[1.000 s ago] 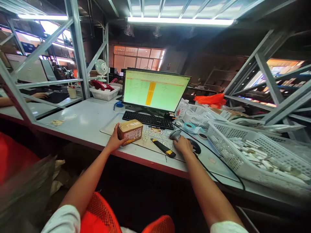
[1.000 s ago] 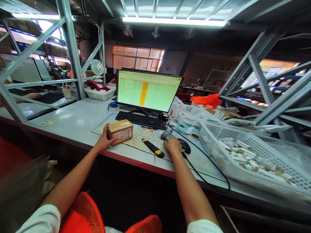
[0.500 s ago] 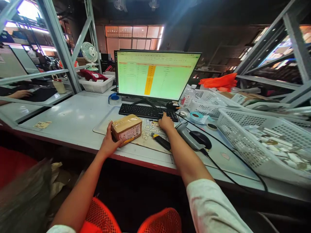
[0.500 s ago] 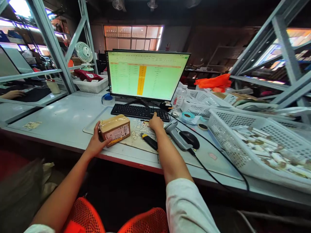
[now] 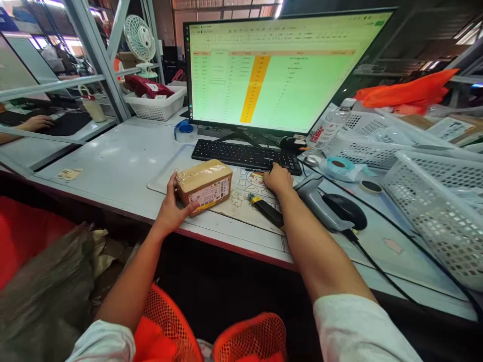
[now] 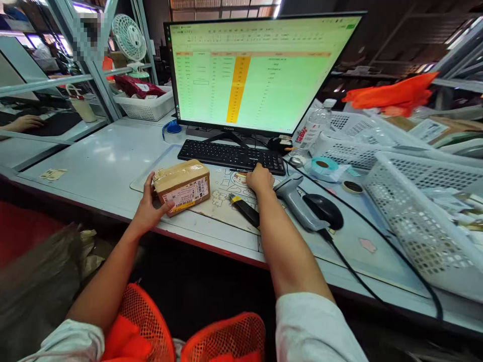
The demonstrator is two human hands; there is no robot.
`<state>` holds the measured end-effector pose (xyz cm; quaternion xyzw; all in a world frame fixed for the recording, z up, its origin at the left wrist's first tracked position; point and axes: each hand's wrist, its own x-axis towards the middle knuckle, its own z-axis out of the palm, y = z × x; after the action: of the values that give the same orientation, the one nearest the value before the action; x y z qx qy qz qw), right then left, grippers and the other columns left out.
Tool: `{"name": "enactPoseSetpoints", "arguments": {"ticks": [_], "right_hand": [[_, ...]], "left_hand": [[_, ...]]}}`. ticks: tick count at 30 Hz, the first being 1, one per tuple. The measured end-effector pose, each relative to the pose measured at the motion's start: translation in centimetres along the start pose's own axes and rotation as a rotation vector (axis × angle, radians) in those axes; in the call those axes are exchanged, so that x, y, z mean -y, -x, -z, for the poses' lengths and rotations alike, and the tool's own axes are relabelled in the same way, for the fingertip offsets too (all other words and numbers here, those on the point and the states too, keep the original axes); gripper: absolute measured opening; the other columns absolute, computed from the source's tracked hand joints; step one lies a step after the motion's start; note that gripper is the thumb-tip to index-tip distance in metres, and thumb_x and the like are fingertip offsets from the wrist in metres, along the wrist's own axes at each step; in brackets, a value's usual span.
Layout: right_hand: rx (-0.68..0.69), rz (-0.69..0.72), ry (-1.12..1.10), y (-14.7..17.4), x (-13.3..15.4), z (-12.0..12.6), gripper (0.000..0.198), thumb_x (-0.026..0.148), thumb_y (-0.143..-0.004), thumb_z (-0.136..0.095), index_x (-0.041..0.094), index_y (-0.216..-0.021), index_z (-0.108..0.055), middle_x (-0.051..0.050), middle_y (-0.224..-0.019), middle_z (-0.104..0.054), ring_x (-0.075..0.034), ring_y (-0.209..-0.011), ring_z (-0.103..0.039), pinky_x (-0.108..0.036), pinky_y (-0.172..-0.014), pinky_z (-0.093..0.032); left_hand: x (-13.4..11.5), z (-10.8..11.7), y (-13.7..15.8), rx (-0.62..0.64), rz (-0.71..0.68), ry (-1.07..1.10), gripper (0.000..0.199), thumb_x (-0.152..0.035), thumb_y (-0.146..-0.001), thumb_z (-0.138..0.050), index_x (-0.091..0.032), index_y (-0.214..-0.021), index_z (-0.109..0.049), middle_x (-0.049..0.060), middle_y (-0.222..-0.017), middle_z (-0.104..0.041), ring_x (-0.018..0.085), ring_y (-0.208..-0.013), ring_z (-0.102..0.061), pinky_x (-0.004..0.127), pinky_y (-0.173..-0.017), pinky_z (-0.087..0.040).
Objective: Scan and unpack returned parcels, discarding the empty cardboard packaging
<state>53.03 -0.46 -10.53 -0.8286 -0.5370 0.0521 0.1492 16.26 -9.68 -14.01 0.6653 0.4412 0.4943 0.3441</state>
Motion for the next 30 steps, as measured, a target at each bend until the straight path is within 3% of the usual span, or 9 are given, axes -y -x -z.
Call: {"name": "enactPoseSetpoints", "arguments": {"ticks": [9,15,22,27,30], "right_hand": [[0.008,-0.022,0.017,-0.3,0.5,0.0,0.059,0.032,-0.097,-0.049,0.006,-0.149,-0.043,-0.029,-0.130,-0.062,-0.040,-0.124,-0.059,-0.052,-0.099,-0.046],[0.014,-0.034,0.057,-0.5,1.3,0.3,0.059,0.033,-0.094,-0.053,0.014,-0.150,-0.046,-0.025,-0.126,-0.066,-0.036,-0.121,-0.064,-0.048,-0.099,-0.048],[0.011,-0.029,0.073,0.9,1.0,0.8,0.066,0.028,-0.096,-0.046,0.012,-0.159,-0.033,-0.025,-0.128,-0.066,-0.034,-0.121,-0.064,-0.046,-0.099,-0.048],[0.039,0.029,0.072,1.8,2.9,4.4,0.068,0.026,-0.094,-0.053,0.006,-0.157,-0.036,-0.027,-0.129,-0.066,-0.036,-0.118,-0.065,-0.044,-0.096,-0.050],[-0.005,0.131,0.060,5.7,4.1,8.0,0.058,0.028,-0.096,-0.052,0.012,-0.152,-0.047,-0.022,-0.124,-0.069,-0.034,-0.117,-0.065,-0.043,-0.097,-0.049]], "left_hand": [[0.1,-0.1,0.1,-0.015,0.004,-0.037,0.113,-0.048,-0.078,-0.083,-0.030,-0.163,-0.011,0.016,-0.155,-0.046,0.033,-0.137,-0.052,0.053,-0.116,-0.042],[0.9,-0.4,0.0,-0.024,0.050,-0.043,0.112,-0.050,-0.079,-0.081,-0.031,-0.163,-0.009,0.016,-0.153,-0.048,0.032,-0.135,-0.055,0.051,-0.114,-0.044],[0.9,-0.6,0.1,-0.035,0.042,-0.063,0.110,-0.048,-0.080,-0.079,-0.029,-0.163,-0.010,0.017,-0.154,-0.048,0.032,-0.139,-0.052,0.052,-0.117,-0.040],[0.7,-0.8,-0.2,-0.077,-0.012,-0.131,0.108,-0.048,-0.079,-0.079,-0.028,-0.163,-0.014,0.018,-0.154,-0.045,0.034,-0.139,-0.051,0.055,-0.116,-0.041],[1.1,0.7,1.3,-0.211,-0.205,-0.233,0.096,-0.049,-0.084,-0.074,-0.025,-0.160,-0.021,0.018,-0.157,-0.041,0.033,-0.142,-0.046,0.056,-0.117,-0.040]]}}
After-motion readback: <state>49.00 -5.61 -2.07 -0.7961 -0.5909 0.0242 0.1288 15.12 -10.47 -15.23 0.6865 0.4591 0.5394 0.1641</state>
